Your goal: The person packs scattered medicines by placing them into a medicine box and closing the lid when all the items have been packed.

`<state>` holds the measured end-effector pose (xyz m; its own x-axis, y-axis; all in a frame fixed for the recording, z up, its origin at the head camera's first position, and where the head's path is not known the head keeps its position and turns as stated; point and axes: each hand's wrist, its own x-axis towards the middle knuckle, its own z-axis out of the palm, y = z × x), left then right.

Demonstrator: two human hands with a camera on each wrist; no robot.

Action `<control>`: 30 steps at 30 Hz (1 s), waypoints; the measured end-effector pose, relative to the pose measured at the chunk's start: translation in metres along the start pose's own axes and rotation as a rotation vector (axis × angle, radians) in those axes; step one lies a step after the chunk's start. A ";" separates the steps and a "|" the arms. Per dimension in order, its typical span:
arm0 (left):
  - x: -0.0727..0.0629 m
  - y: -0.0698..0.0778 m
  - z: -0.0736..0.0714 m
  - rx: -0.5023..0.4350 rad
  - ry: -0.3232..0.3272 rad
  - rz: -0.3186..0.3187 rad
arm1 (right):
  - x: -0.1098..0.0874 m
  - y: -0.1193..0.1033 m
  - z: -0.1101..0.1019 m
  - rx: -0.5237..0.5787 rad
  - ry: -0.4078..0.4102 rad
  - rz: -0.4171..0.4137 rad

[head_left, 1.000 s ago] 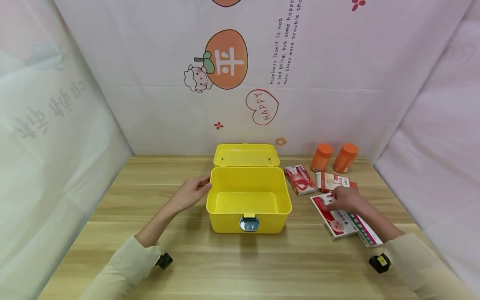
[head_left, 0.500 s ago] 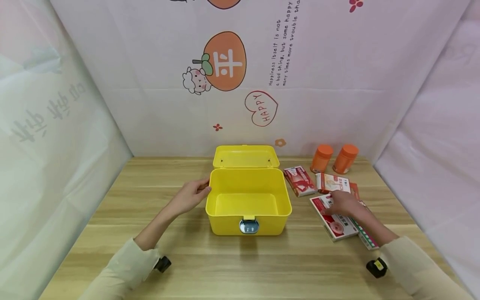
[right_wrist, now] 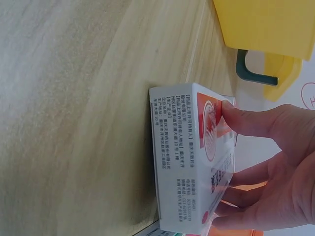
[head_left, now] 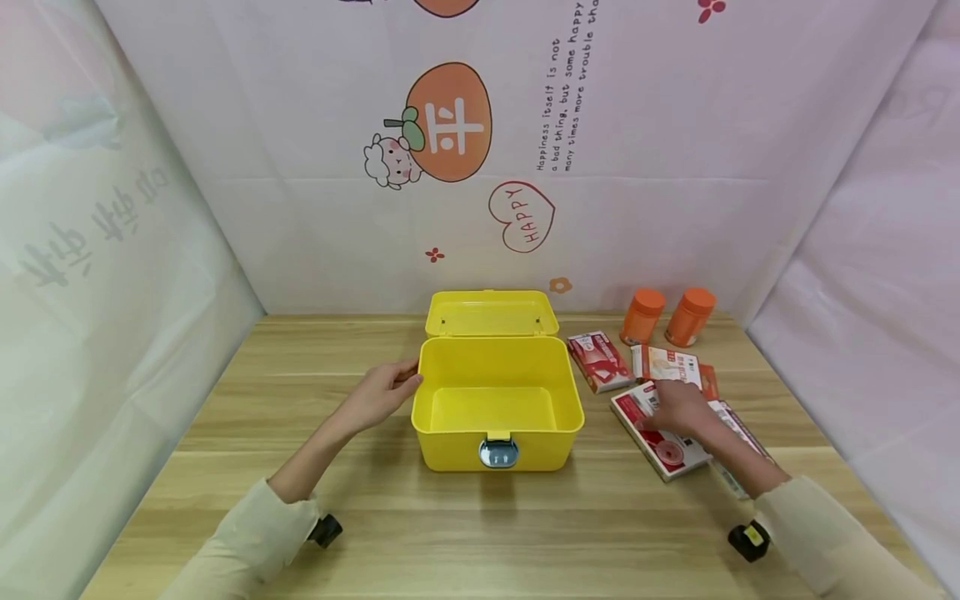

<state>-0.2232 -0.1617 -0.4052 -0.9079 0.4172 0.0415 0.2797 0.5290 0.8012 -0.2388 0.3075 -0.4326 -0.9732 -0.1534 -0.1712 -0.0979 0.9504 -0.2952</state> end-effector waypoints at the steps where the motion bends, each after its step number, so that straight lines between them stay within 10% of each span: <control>1: 0.000 0.000 0.000 0.002 0.002 -0.001 | 0.000 0.000 0.000 -0.003 0.005 0.001; 23: -0.001 0.003 -0.001 0.015 0.002 -0.024 | -0.014 0.000 0.008 0.157 0.098 -0.108; 30: -0.001 0.005 -0.003 0.027 -0.007 -0.017 | -0.016 0.002 -0.001 0.201 0.008 -0.048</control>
<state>-0.2216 -0.1616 -0.4000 -0.9103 0.4132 0.0237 0.2726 0.5556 0.7855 -0.2234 0.3121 -0.4292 -0.9702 -0.1939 -0.1455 -0.1011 0.8691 -0.4841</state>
